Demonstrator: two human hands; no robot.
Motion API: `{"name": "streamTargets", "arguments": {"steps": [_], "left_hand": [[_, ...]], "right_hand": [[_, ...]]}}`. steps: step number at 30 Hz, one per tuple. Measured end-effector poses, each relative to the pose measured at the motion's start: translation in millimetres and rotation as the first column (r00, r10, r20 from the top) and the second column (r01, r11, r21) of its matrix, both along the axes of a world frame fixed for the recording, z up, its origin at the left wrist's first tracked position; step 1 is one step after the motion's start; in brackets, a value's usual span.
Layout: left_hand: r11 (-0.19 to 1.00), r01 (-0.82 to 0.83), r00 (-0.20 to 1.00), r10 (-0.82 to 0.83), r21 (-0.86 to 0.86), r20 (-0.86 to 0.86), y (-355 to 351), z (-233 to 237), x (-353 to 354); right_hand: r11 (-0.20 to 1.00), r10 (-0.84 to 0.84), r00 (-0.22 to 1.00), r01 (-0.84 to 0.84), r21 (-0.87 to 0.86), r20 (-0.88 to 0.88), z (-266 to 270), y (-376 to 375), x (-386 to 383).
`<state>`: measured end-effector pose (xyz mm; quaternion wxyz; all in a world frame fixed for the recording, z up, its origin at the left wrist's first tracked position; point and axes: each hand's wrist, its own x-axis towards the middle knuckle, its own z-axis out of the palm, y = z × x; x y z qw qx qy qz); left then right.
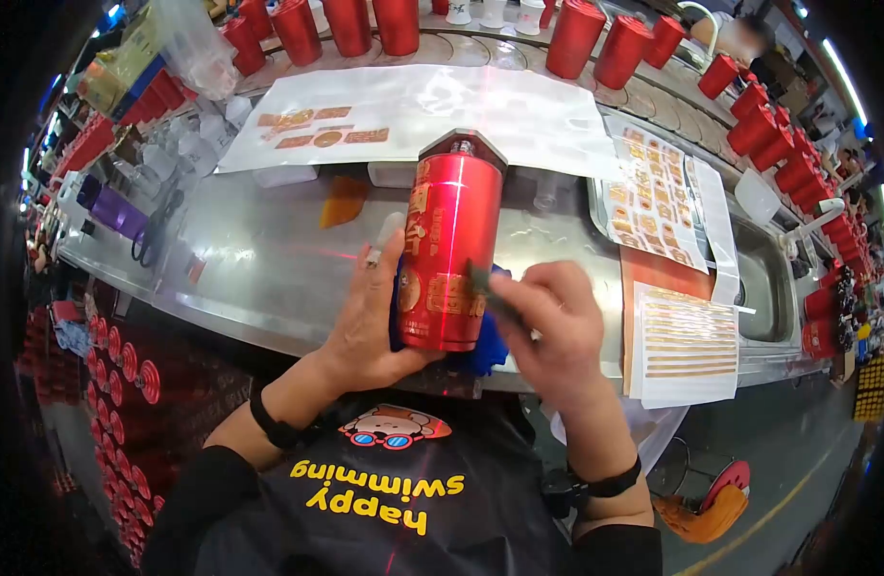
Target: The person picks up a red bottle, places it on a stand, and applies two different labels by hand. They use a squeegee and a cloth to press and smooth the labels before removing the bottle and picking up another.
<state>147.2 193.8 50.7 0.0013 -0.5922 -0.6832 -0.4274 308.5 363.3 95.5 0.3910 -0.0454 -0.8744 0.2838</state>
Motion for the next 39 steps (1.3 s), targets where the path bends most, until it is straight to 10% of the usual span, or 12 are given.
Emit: {"name": "streamTargets", "arguments": {"steps": [6,12,14,16,19,20,22,24,26,29,36,39], "left_hand": [[1.000,-0.031,0.965,0.031,-0.002,0.260,22.4,25.7,8.7],[0.992,0.039,0.837,-0.099,0.121,0.539,31.8,10.9,4.2],[0.986,0.094,0.738,-0.160,0.134,0.655,21.6,20.8,0.5],[0.976,0.132,0.573,-0.218,0.174,0.790,4.4,15.2,-4.8],[0.990,0.128,0.938,-0.101,-0.062,0.331,-15.3,-3.6,-3.1],[0.988,0.041,0.998,-0.032,-0.146,0.063,-18.0,-5.4,-1.7],[0.993,-0.004,0.999,0.009,-0.114,0.037,-15.9,-11.0,-3.4],[0.994,-0.044,0.998,0.040,-0.097,-0.043,-14.2,-10.9,-5.3],[0.996,-0.039,0.999,0.038,-0.076,-0.016,-13.8,-11.4,-2.2],[0.996,-0.033,0.999,0.029,-0.087,-0.043,-12.6,-10.7,-1.9],[0.998,-0.020,1.000,0.019,-0.055,-0.008,-9.1,-20.3,0.1],[0.999,0.003,1.000,-0.002,-0.043,0.024,-10.1,-25.3,-3.9]], "right_hand": [[0.924,-0.020,1.000,0.013,-0.382,-0.013,-8.0,-3.2,9.7],[0.990,-0.105,0.994,0.105,-0.095,0.010,-7.4,-9.1,-1.3],[0.985,0.085,0.996,-0.086,0.150,0.017,-7.0,-11.4,-2.6],[0.856,0.517,0.826,-0.501,-0.126,0.227,26.0,-6.4,5.8],[0.948,0.251,0.953,-0.208,-0.241,0.168,10.2,10.5,-14.5],[0.990,-0.046,0.998,0.040,-0.138,-0.038,3.5,7.1,-27.3],[0.942,0.035,0.998,-0.013,0.336,-0.060,0.3,1.4,-28.2],[0.882,0.427,0.881,-0.456,0.123,0.206,24.8,-15.2,-10.9],[0.820,0.565,0.799,-0.519,-0.242,0.203,30.0,-8.1,-7.3],[0.670,0.113,0.987,0.008,-0.742,0.113,12.7,-20.2,-17.0],[0.447,-0.016,1.000,-0.012,-0.894,-0.021,-68.7,-14.6,-14.1],[0.526,-0.130,0.991,0.098,-0.845,0.034,-65.6,-7.4,-7.4]]}}
